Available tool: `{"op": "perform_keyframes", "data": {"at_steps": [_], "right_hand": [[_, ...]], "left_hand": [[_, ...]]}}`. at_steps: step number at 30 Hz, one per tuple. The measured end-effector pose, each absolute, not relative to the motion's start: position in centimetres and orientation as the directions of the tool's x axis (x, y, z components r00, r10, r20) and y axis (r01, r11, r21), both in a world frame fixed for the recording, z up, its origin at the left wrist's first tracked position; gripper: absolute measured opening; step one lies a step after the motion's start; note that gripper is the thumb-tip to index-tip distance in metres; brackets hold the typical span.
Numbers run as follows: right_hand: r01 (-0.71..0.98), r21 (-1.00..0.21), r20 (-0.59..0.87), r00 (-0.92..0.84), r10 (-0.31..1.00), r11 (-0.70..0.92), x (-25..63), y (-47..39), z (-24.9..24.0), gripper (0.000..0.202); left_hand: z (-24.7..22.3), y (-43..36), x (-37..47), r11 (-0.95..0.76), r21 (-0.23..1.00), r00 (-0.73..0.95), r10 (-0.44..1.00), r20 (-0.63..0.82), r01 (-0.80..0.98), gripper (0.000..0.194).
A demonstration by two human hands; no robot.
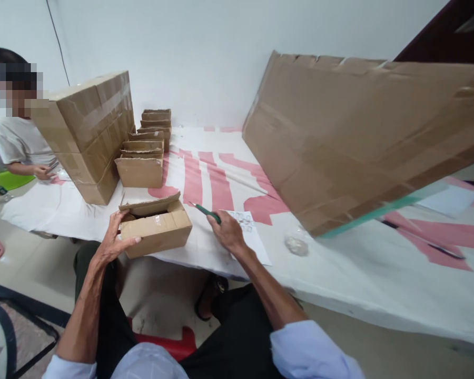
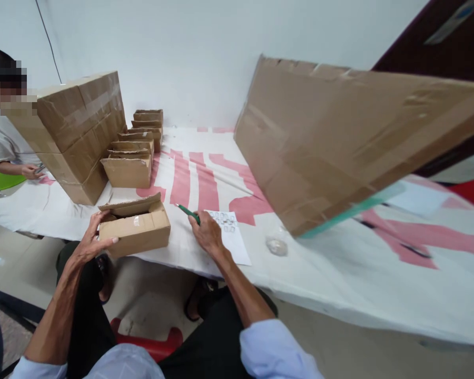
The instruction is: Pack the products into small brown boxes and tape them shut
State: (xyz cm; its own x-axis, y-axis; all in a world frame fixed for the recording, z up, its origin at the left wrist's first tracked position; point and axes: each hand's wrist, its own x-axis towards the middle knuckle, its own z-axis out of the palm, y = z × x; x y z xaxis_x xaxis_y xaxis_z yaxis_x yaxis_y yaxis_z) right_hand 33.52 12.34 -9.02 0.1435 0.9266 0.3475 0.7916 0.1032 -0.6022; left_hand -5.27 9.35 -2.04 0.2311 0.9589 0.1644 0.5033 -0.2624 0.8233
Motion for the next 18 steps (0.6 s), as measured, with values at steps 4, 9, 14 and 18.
{"op": "perform_keyframes", "data": {"at_steps": [4, 9, 14, 18], "right_hand": [[0.755, -0.646, 0.365, 0.174, 0.915, 0.114, 32.1, 12.1, -11.5, 0.033], [0.637, -0.524, 0.654, -0.124, 0.746, 0.565, 29.1, 12.7, -4.3, 0.03], [0.649, -0.431, 0.325, -0.536, 0.779, 0.627, 23.9, 13.2, 1.4, 0.025], [0.617, -0.594, 0.14, -0.553, 0.822, 0.516, 22.6, 13.8, 2.0, 0.022]], "left_hand": [[-2.1, 9.4, -5.3, -0.272, 0.82, 0.224, 0.958, 0.18, 0.503, 0.091], [-2.1, 9.6, -5.3, -0.271, 0.82, 0.227, 0.958, 0.177, 0.504, 0.094], [-2.0, 9.4, -5.2, -0.269, 0.825, 0.225, 0.958, 0.177, 0.498, 0.092], [-2.1, 9.4, -5.3, -0.271, 0.828, 0.245, 0.955, 0.167, 0.49, 0.094]]}}
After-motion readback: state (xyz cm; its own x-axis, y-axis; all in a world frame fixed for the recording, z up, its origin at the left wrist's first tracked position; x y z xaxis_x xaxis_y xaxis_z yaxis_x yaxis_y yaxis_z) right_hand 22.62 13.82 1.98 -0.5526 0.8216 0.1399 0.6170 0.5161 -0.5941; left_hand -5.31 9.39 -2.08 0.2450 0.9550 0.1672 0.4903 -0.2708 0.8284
